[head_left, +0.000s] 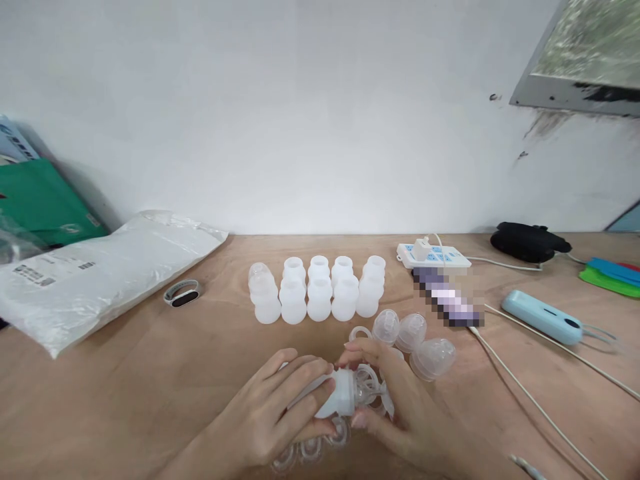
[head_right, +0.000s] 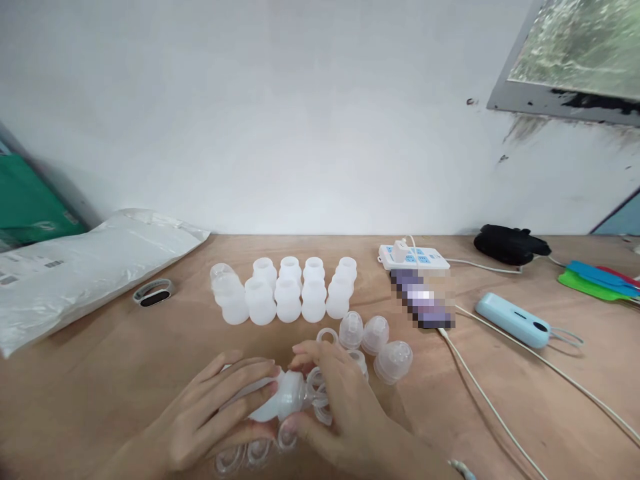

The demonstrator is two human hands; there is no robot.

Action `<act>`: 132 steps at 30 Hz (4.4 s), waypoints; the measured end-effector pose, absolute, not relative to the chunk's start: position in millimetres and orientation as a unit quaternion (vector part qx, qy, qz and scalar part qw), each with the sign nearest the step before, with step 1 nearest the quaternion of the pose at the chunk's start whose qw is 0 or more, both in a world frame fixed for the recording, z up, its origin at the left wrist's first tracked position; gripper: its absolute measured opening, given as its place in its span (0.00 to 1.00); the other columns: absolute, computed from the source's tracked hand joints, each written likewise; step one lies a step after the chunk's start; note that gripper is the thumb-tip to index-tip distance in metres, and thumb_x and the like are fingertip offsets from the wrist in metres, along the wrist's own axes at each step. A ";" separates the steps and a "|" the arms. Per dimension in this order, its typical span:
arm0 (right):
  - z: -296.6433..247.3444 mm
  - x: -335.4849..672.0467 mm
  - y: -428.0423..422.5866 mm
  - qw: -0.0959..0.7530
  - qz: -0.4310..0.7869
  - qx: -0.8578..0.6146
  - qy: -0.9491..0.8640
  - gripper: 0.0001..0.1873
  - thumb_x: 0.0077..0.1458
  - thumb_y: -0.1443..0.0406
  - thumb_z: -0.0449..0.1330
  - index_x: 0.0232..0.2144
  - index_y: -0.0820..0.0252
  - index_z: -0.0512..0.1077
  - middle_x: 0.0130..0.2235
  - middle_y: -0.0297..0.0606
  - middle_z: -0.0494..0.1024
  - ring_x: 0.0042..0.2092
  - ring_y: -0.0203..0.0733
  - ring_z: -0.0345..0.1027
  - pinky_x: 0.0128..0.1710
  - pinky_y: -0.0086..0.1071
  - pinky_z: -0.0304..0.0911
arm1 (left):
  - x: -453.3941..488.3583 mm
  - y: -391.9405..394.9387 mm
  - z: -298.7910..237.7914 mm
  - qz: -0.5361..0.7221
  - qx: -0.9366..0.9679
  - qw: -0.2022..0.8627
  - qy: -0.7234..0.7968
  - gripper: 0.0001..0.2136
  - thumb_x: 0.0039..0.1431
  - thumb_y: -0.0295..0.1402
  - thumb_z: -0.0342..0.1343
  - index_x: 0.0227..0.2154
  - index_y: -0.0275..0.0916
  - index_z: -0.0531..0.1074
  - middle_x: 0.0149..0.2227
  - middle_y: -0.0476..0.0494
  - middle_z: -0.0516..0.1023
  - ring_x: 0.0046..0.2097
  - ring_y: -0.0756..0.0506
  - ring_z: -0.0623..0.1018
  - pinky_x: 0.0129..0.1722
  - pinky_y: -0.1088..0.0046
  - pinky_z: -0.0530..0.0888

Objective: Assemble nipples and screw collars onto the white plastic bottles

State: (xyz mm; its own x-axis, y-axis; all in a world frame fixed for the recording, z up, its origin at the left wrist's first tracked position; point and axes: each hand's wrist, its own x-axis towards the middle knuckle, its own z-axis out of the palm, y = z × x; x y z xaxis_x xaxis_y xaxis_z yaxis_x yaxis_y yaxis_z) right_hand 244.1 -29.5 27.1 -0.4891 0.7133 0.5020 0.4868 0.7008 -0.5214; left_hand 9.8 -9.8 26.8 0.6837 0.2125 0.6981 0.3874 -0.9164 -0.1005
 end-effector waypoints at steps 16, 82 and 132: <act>24.3 242.5 -28.8 0.351 0.116 -0.351 -0.860 0.19 0.56 0.70 0.59 0.50 0.58 0.62 0.40 0.39 0.79 0.41 0.44 0.75 0.42 0.38 0.71 | 5.2 -12.3 10.4 -0.362 -0.906 0.150 -0.162 0.10 0.72 0.33 0.53 0.44 0.31 0.75 0.42 0.36 0.84 0.47 0.42 0.82 0.49 0.66 0.74; 22.6 265.1 -8.5 0.558 0.041 -0.415 -0.718 0.14 0.66 0.66 0.56 0.53 0.52 0.66 0.52 0.44 0.74 0.55 0.50 0.69 0.52 0.46 0.67 | -0.3 -3.7 17.5 -0.568 -0.639 -0.232 -0.465 0.11 0.61 0.37 0.58 0.46 0.43 0.72 0.40 0.47 0.80 0.39 0.43 0.81 0.36 0.71 0.79; 14.3 252.2 -17.8 0.537 0.160 -0.352 -0.750 0.12 0.64 0.69 0.58 0.49 0.52 0.70 0.49 0.41 0.78 0.52 0.45 0.74 0.50 0.39 0.72 | -22.3 27.0 13.1 -0.469 -0.628 -0.064 -0.618 0.16 0.50 0.47 0.65 0.27 0.42 0.67 0.28 0.53 0.70 0.28 0.46 0.69 0.28 0.70 0.68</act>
State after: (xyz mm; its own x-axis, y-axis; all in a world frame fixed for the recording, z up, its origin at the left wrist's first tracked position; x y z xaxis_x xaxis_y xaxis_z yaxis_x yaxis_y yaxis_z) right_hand 252.2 -17.8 14.3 -0.1752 0.7002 0.6921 0.3559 0.7005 -0.6186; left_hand -22.3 27.0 13.1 -0.2026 0.8361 0.5099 0.7155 -0.2291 0.6600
